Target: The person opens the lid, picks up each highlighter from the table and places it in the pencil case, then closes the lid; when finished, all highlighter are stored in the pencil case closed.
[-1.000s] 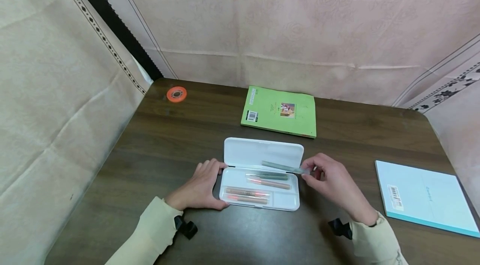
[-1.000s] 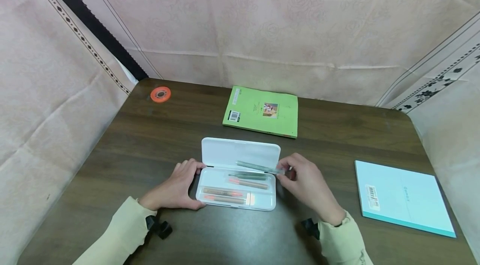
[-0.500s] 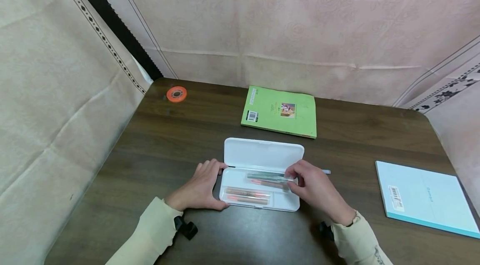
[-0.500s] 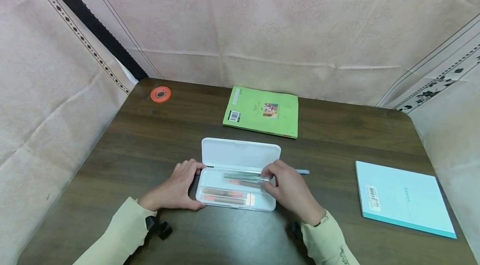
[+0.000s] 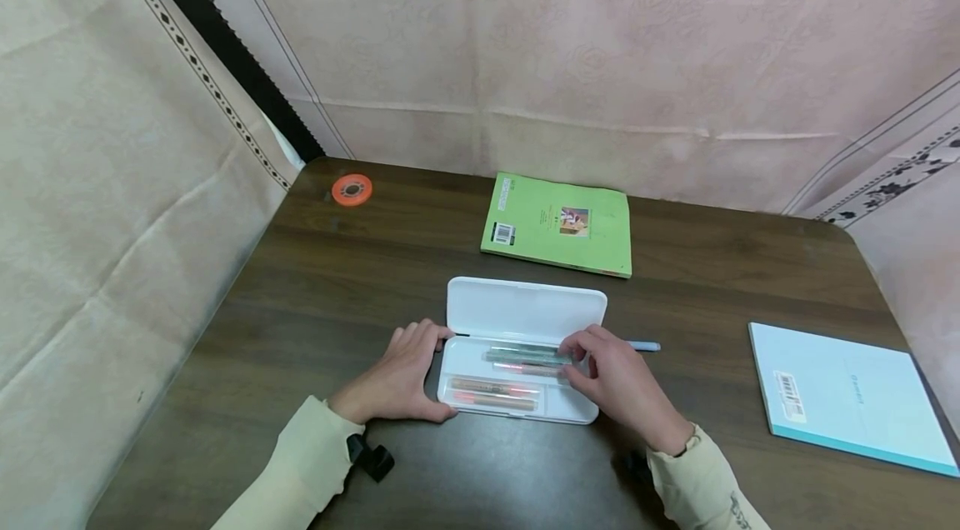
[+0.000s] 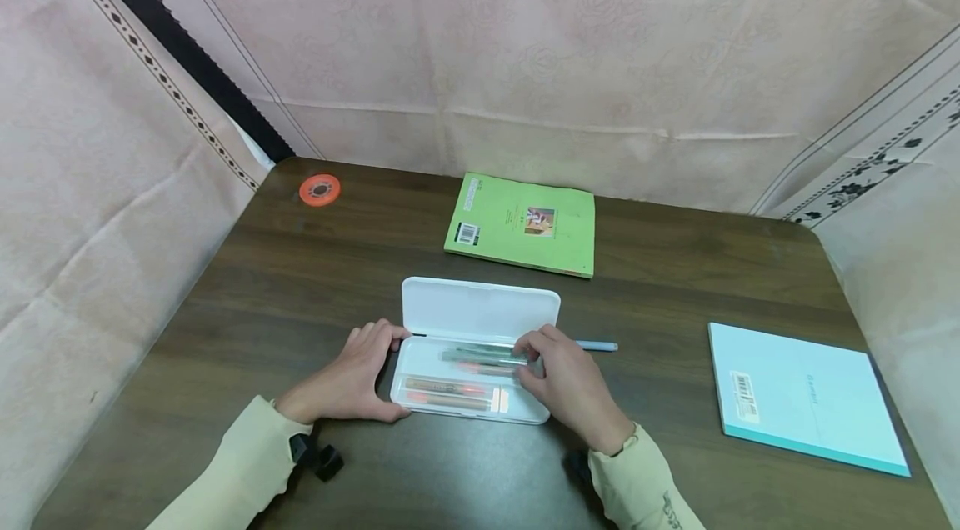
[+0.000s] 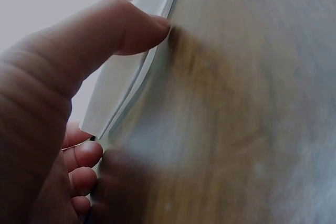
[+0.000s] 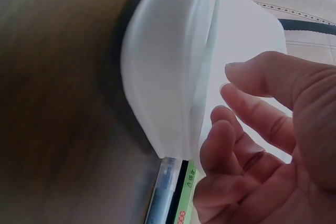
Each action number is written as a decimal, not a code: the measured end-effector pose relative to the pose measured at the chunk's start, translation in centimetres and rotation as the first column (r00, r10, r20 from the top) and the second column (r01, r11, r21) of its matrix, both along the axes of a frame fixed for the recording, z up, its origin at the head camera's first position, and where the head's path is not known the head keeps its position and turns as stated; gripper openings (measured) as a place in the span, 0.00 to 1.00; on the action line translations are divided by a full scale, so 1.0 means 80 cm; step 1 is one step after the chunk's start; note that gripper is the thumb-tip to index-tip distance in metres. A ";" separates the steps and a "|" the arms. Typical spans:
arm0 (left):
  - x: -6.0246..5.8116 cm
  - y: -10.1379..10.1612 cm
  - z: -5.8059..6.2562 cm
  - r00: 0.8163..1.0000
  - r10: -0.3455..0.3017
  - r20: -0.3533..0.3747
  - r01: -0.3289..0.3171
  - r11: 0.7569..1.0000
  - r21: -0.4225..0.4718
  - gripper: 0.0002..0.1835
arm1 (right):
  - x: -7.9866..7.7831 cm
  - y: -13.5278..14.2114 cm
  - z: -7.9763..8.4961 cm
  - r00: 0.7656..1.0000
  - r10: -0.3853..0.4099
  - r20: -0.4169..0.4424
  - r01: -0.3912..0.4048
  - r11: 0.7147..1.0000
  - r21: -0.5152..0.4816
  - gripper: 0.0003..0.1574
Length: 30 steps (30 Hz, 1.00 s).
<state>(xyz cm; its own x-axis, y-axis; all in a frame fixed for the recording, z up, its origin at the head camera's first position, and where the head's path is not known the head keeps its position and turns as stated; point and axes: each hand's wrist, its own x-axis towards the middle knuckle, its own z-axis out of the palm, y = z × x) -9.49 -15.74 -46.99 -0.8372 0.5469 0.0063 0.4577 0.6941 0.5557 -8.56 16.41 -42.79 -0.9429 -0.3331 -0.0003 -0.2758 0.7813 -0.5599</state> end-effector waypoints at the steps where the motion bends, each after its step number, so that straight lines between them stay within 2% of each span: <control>1: 0.000 0.000 0.000 1.000 0.000 0.000 0.000 1.000 -0.001 0.49 | 0.000 0.000 0.000 1.000 -0.001 0.004 0.001 1.000 0.002 0.10; 11: 0.001 0.001 0.002 1.000 0.001 -0.002 -0.001 1.000 -0.007 0.49 | 0.001 -0.001 0.003 1.000 -0.006 0.028 0.007 1.000 -0.018 0.11; 23: 0.000 0.000 0.002 1.000 0.005 0.014 -0.005 1.000 -0.003 0.48 | 0.001 0.008 0.019 1.000 0.005 -0.026 -0.008 0.995 -0.098 0.11; 30: 0.000 0.000 0.002 1.000 0.005 0.015 -0.005 1.000 -0.002 0.48 | -0.006 0.030 0.035 0.996 -0.034 -0.082 0.023 0.991 -0.129 0.15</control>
<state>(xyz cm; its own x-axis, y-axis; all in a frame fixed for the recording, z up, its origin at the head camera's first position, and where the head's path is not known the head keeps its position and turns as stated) -9.49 -15.70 -46.81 -0.8401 0.5424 -0.0074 0.4456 0.6979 0.5607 -9.00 18.85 -40.02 -0.9469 -0.2984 0.1199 -0.3046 0.7128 -0.6317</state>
